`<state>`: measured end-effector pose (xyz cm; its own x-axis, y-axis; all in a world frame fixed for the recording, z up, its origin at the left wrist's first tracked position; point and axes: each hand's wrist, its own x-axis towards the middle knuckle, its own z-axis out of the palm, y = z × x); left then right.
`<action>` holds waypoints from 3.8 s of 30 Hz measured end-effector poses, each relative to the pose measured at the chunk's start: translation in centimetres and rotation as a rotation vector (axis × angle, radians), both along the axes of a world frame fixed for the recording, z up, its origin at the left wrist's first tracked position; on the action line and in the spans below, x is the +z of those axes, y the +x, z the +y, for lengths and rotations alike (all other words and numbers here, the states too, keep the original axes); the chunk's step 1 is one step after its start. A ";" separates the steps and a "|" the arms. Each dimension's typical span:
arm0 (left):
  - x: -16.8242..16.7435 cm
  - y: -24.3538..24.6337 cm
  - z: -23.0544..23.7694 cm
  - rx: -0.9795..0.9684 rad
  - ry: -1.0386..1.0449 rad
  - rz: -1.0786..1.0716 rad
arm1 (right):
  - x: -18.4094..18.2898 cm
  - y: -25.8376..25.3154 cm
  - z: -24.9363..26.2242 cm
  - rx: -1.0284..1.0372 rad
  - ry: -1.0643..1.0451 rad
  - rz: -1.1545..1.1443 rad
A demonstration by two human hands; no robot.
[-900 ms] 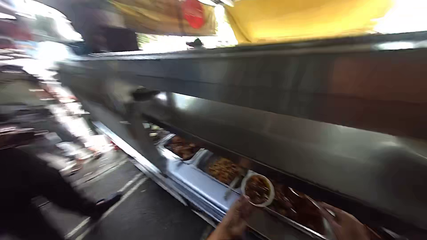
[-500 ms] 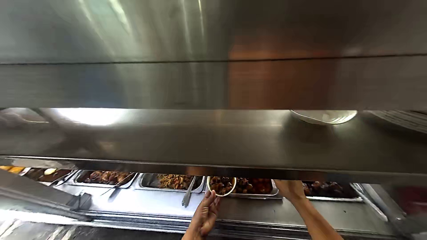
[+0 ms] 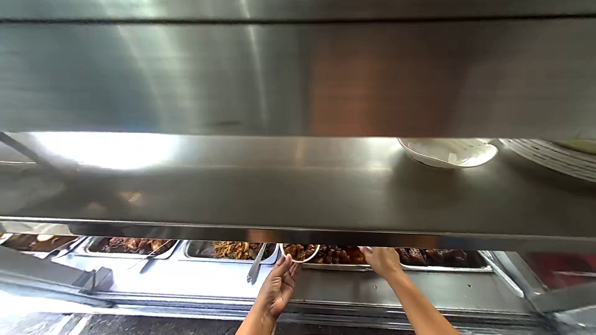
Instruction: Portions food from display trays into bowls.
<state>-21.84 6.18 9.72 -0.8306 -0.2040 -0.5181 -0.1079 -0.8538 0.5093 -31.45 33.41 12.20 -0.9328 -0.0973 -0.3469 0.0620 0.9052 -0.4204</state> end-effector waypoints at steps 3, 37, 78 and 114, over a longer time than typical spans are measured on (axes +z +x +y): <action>0.0 0.1 -0.5 0.009 -0.006 0.003 | -0.7 -0.4 1.9 -0.020 -0.118 0.022; -0.3 0.1 -1.5 -0.141 0.088 0.095 | -0.4 3.5 1.0 -0.136 0.194 0.124; -0.5 -4.3 -4.5 -0.376 0.014 0.012 | 1.9 6.9 -4.3 -0.469 -0.190 0.219; 2.6 0.3 -0.6 -0.052 -0.072 0.095 | 0.8 2.9 -0.1 0.002 0.095 0.353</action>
<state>-21.59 5.55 12.27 -0.8857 -0.1937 -0.4219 -0.0990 -0.8091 0.5792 -28.55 33.34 13.00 -0.9966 -0.0821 -0.0115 -0.0737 0.9411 -0.3300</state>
